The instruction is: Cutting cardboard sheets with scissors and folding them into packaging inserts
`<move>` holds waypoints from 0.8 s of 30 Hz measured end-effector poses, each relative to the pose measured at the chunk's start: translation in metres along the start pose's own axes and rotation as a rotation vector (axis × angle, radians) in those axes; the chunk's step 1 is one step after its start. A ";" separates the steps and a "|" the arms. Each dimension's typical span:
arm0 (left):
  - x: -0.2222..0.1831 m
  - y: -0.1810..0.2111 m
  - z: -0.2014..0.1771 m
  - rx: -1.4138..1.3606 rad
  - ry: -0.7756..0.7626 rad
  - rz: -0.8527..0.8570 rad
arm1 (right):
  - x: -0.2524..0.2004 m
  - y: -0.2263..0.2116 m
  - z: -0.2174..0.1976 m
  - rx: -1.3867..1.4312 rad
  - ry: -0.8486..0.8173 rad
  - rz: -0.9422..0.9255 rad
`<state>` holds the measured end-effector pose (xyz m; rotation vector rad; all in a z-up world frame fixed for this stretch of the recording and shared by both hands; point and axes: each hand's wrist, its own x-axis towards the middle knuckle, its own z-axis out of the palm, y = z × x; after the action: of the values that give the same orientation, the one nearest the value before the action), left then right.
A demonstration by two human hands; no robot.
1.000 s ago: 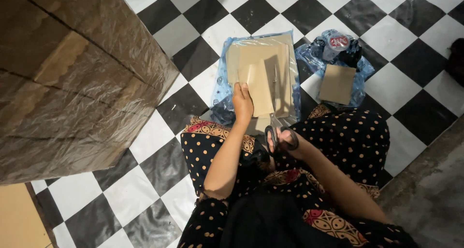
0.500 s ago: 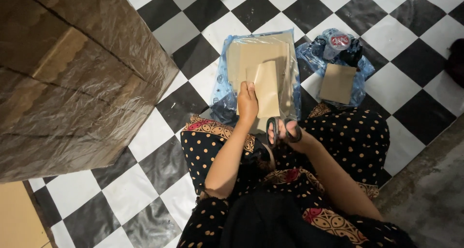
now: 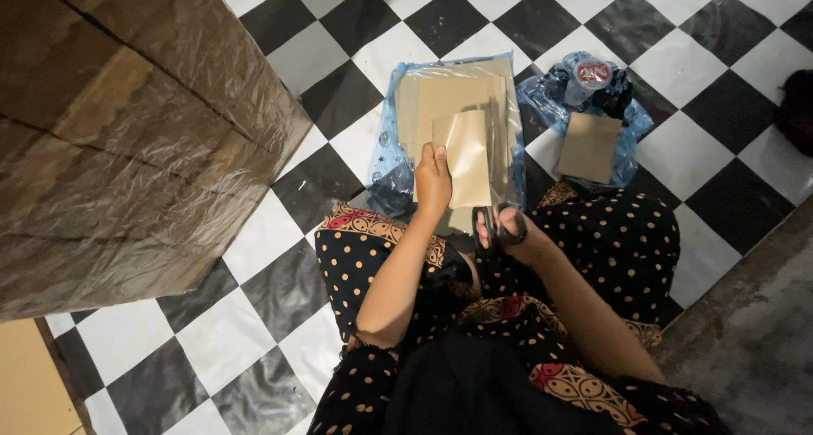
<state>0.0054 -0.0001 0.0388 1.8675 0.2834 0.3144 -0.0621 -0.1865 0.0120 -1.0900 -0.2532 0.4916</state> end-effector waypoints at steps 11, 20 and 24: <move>0.003 -0.007 0.005 0.014 0.009 0.011 | 0.012 0.010 0.002 -0.077 0.196 -0.009; 0.004 -0.017 0.010 0.042 0.001 0.004 | 0.024 0.007 -0.010 -0.017 0.217 0.121; 0.009 -0.031 0.017 0.095 0.021 0.009 | 0.034 0.008 -0.022 0.013 0.212 0.213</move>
<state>0.0183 -0.0021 0.0051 1.9602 0.3090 0.3312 -0.0250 -0.1842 -0.0063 -1.1530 0.0537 0.5615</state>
